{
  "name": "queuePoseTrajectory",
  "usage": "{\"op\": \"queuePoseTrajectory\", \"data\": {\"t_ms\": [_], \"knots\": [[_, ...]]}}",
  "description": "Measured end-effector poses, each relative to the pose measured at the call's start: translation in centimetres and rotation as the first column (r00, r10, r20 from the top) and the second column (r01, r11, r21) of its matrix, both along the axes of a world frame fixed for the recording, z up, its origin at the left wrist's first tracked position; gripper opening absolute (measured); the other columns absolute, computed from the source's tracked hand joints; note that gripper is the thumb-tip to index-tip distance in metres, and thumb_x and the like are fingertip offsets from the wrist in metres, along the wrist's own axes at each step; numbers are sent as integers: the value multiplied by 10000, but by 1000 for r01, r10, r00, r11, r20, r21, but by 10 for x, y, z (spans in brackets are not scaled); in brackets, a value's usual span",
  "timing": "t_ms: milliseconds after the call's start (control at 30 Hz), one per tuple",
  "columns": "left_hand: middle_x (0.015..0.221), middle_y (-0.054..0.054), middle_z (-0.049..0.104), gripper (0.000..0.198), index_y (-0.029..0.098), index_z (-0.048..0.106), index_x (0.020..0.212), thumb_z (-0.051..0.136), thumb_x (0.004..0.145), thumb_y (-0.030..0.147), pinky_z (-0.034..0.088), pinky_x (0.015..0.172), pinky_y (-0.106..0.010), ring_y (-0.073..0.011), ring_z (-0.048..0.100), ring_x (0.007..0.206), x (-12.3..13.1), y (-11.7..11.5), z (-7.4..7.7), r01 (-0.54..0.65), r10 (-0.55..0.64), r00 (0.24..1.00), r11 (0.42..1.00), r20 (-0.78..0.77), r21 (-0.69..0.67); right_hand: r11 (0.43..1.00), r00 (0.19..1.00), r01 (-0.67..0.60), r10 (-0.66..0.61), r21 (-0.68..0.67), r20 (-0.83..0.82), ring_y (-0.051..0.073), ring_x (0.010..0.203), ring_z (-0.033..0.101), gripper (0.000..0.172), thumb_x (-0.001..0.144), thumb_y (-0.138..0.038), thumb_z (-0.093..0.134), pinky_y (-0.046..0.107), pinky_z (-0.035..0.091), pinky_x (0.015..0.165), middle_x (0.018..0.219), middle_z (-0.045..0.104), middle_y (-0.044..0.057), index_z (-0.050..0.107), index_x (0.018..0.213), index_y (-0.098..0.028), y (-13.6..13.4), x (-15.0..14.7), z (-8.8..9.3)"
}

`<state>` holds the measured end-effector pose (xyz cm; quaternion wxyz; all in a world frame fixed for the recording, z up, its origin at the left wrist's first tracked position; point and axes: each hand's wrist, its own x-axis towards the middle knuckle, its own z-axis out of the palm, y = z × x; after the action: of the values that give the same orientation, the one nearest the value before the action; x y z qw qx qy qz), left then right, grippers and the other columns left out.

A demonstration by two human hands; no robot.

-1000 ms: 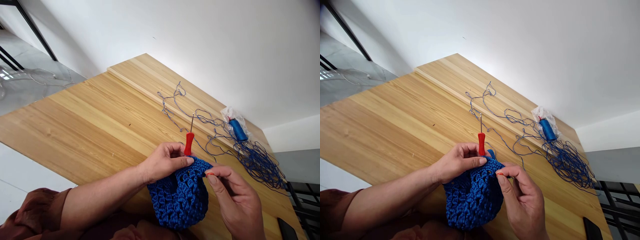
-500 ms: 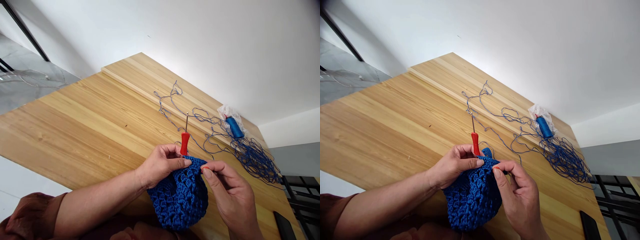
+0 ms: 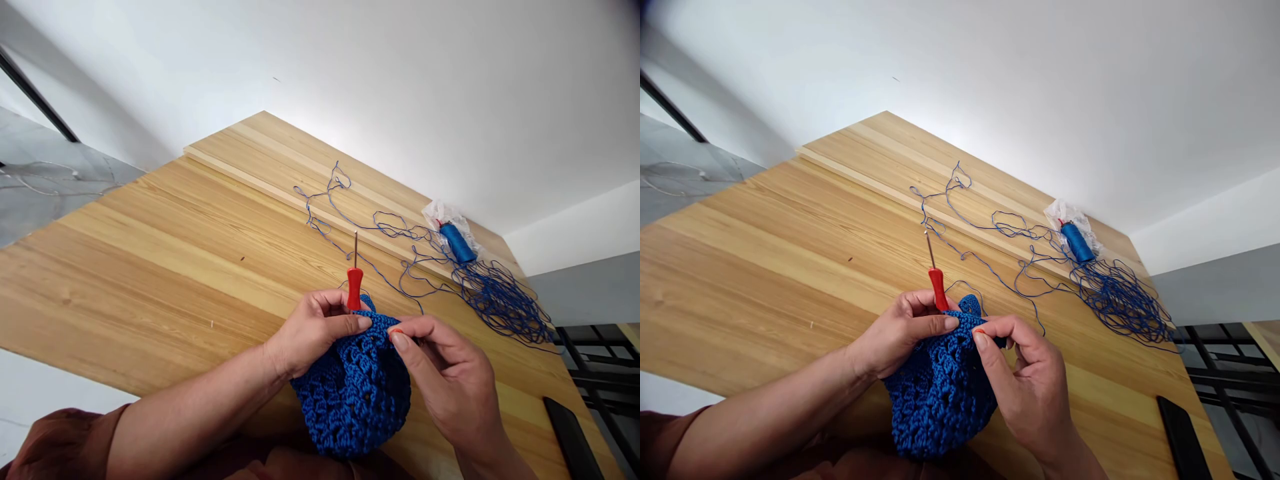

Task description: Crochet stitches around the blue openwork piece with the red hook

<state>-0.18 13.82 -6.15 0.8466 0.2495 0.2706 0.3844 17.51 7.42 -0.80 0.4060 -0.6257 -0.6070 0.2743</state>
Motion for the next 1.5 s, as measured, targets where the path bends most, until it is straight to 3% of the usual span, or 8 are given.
{"op": "queuePoseTrajectory", "data": {"t_ms": [167, 267, 367, 467, 633, 800, 1000, 1500], "knots": [[727, -8, 721, 263, 134, 766, 803, 931, 611, 205, 473, 705, -224, -91, 631, 656, 0, 1, -3, 51, -48, 997, 998, 68, -44, 990, 979, 15, -43, -143, -197, 112, 618, 551, 204, 865, -394, 738, 207, 459, 563, 697, 658, -5, 701, 794, -207, 8, 7, -9], [746, -24, 730, 261, 126, 763, 799, 927, 620, 222, 480, 718, -239, -103, 637, 662, -1, 2, -3, 71, -66, 995, 995, 75, -65, 979, 982, -24, -16, -204, -190, 116, 611, 533, 242, 884, -417, 714, 220, 445, 557, 669, 618, -12, 679, 781, -201, 12, 10, -10], [739, -13, 718, 252, 127, 760, 790, 926, 629, 227, 460, 683, -221, -90, 613, 649, -1, 2, 0, 36, -35, 999, 999, 37, -12, 988, 997, -77, 72, -132, -37, 165, 817, 652, 150, 908, -359, 696, 268, 517, 748, 875, 717, 25, 698, 849, -221, 11, 11, -2], [729, -5, 706, 259, 127, 759, 794, 929, 629, 231, 453, 675, -221, -91, 598, 650, -2, 1, 3, 28, -29, 1000, 998, 9, 63, 990, 987, -138, 139, -18, 81, 208, 1021, 676, 58, 916, -298, 690, 323, 503, 937, 1077, 744, 41, 715, 935, -248, 9, 7, 7], [743, -13, 711, 263, 134, 762, 807, 927, 628, 232, 458, 704, -236, -104, 605, 668, -1, 1, 0, 36, -37, 999, 999, 25, 33, 991, 987, -134, 135, -17, 92, 135, 726, 636, 57, 935, -297, 667, 254, 506, 733, 816, 710, -13, 699, 911, -256, 14, -5, 8], [712, -6, 681, 268, 131, 757, 793, 930, 617, 234, 433, 693, -222, -93, 587, 655, 0, 0, -5, 121, -118, 983, 993, 139, -13, 989, 990, -124, 118, -74, -83, 102, 581, 518, 178, 918, -372, 670, 218, 431, 558, 670, 613, -33, 659, 827, -219, 20, -7, -1], [756, -24, 712, 271, 129, 768, 816, 928, 626, 239, 454, 725, -246, -112, 611, 680, 1, 1, -3, 100, -99, 992, 995, 75, -10, 988, 985, -86, 65, -130, -159, 106, 581, 514, 262, 884, -438, 694, 217, 435, 546, 659, 601, -19, 659, 806, -191, 22, -3, -3], [728, -7, 713, 233, 148, 766, 773, 926, 622, 226, 464, 704, -250, -109, 604, 668, 0, 1, -3, 25, -23, 999, 997, -24, 79, 997, 991, -36, 27, -65, -130, 112, 603, 575, 184, 889, -371, 701, 211, 479, 566, 691, 667, -2, 697, 821, -201, 16, -9, 2]]}}
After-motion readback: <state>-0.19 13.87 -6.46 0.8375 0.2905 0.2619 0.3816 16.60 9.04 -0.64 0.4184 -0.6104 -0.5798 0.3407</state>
